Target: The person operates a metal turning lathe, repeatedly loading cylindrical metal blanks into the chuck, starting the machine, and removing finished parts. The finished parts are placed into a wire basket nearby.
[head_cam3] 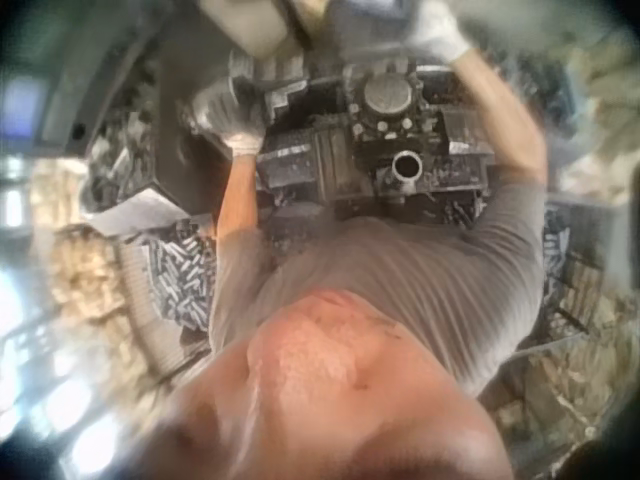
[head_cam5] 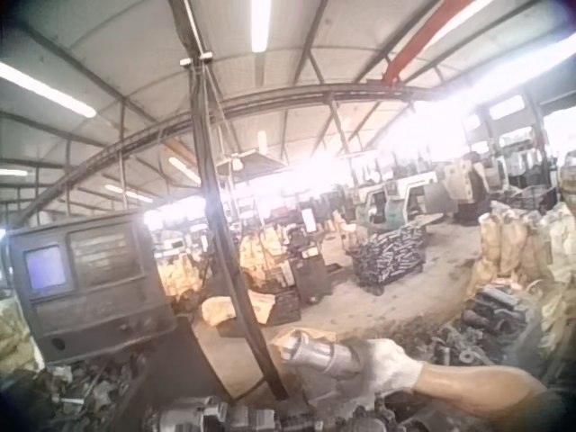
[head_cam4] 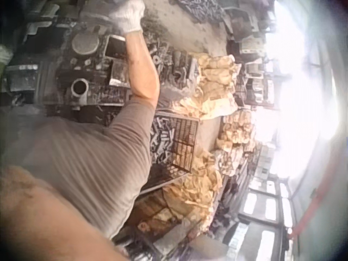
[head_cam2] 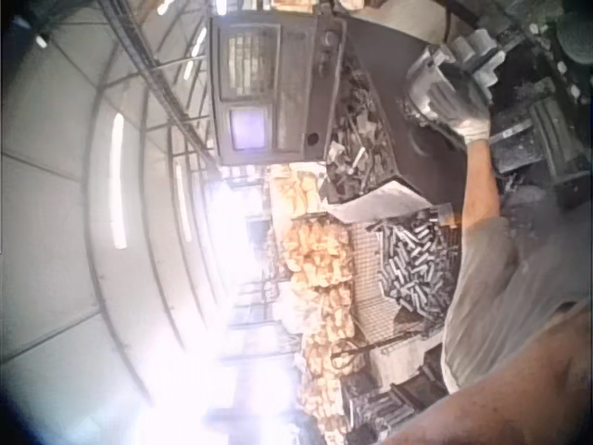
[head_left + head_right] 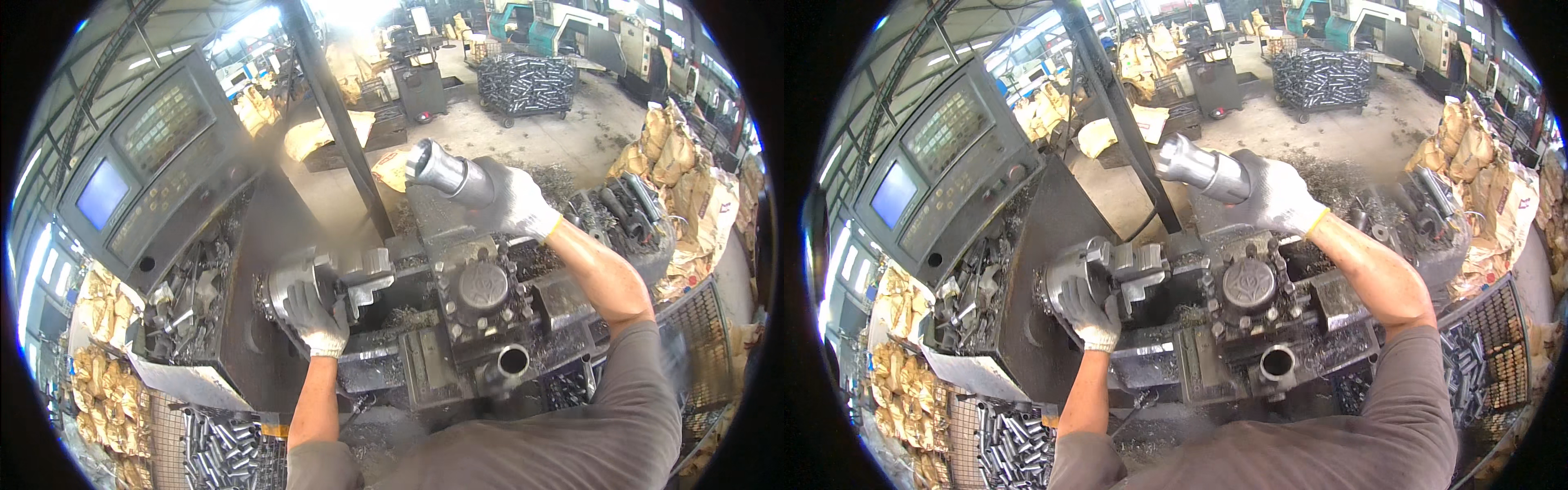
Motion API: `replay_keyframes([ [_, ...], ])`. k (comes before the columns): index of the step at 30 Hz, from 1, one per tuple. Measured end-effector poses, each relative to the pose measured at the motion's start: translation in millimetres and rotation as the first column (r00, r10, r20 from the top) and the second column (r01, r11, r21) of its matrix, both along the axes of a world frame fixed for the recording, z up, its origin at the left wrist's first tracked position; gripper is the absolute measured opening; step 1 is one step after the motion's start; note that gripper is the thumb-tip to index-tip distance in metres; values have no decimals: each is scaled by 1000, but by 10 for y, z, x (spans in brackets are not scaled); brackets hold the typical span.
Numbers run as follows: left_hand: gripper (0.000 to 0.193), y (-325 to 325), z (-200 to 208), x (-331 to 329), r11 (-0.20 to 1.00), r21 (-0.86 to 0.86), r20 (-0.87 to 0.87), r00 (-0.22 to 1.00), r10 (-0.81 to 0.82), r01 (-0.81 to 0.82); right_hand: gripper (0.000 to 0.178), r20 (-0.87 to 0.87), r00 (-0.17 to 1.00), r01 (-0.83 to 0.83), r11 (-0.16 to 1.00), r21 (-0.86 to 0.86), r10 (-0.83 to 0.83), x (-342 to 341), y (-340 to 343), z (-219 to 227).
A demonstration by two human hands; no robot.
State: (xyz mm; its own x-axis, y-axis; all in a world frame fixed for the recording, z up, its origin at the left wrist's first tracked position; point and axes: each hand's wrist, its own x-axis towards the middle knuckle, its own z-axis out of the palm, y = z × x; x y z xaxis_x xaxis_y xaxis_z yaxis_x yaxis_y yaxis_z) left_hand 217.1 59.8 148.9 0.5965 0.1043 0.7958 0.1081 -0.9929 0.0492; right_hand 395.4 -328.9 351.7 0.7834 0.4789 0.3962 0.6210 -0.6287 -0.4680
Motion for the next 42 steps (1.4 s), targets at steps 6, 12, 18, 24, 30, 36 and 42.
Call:
replay_keyframes([
  [6, 78, -1056, 323, -712, 60, -923, 230, 669, -707, 381, 45, -612, 605, -197, 841, 504, 509, -1723, 254, -545],
  [12, 69, -1574, -220, -1355, -812, -576, 424, 813, -399, -98, 52, -808, -101, 373, 775, 510, 581, -2678, 460, -1771],
  [18, 61, -1720, -919, -1309, -507, -851, 115, 894, -433, -136, 62, -849, 528, 24, 1000, -19, -28, -2948, 478, -2670],
  [24, 42, -1499, -744, -1474, -911, -406, 305, 930, -205, -68, 62, -819, 530, -78, 950, -303, -218, -2917, -637, -2266],
  [30, 51, -1232, -805, -1706, -987, -113, 480, 864, -153, -112, 66, -214, 479, -179, 144, -973, -851, -3780, -3690, -2070],
  [36, 56, -1382, -446, -1760, -810, -446, 292, 794, -534, -381, 76, -538, 796, 296, 954, -53, -277, -2585, -839, -1608],
  [42, 67, -1473, -91, -1960, -789, -470, 372, 722, -583, -395, 49, -310, 930, -213, 977, -17, 197, -2718, 38, -1416],
])
